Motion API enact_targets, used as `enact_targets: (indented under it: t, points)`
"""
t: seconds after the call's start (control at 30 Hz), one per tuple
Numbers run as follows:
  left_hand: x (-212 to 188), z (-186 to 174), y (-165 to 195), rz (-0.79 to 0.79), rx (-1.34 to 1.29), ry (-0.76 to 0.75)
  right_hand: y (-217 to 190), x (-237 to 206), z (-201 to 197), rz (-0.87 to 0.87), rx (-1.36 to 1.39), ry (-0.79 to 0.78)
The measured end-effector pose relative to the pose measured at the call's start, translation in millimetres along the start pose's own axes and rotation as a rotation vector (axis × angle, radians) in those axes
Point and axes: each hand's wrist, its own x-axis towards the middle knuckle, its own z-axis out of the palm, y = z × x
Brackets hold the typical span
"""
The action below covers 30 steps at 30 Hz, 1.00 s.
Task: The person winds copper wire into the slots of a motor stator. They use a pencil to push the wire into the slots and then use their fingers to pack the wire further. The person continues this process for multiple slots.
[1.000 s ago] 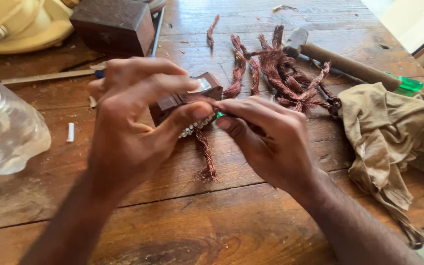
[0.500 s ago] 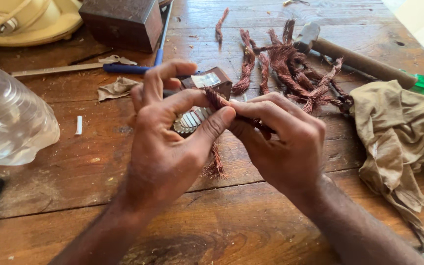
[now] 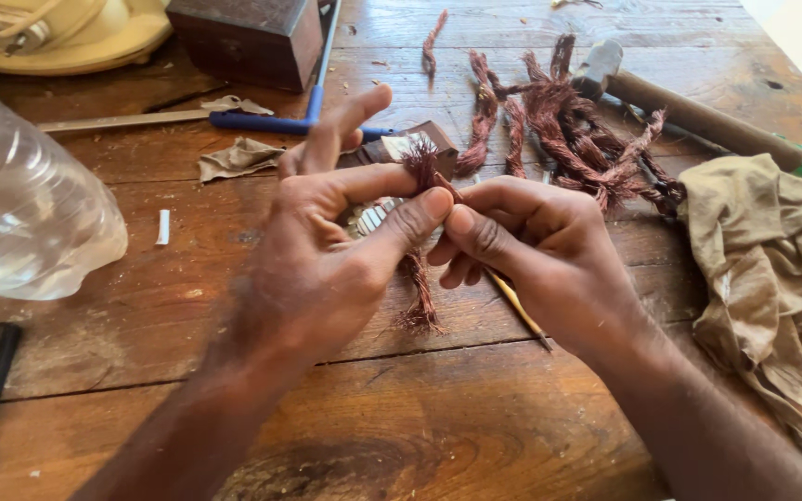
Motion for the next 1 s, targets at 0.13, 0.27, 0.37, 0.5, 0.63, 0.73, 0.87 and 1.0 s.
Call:
enact_targets:
  t: [0.13, 0.27, 0.37, 0.5, 0.63, 0.73, 0.87, 1.0]
  points:
    - [-2, 2, -3, 0.073, 0.065, 0.121, -1, 1, 6, -0.079, -0.136, 0.077]
    - [-3, -1, -7, 0.069, 0.145, 0.17, 4, 3, 7, -0.264, -0.351, 0.104]
    - [-1, -1, -10, 0.195, 0.283, 0.182, 9, 2, 7, -0.349, -0.573, 0.154]
    - [-4, 4, -9, 0.142, 0.273, 0.148, 14, 3, 13, -0.361, -0.648, 0.205]
    - [-3, 5, -9, 0.096, 0.169, 0.13, 13, 4, 16, -0.243, -0.473, 0.166]
    - [2, 2, -11, -0.007, -0.019, 0.07, 8, 5, 11, 0.054, -0.134, 0.158]
    - [3, 2, -11, -0.09, -0.062, 0.045, 10, 7, 11, 0.04, -0.089, 0.126]
    - [3, -3, -10, -0.026, 0.195, 0.062, 12, 1, 15, 0.013, -0.507, 0.162]
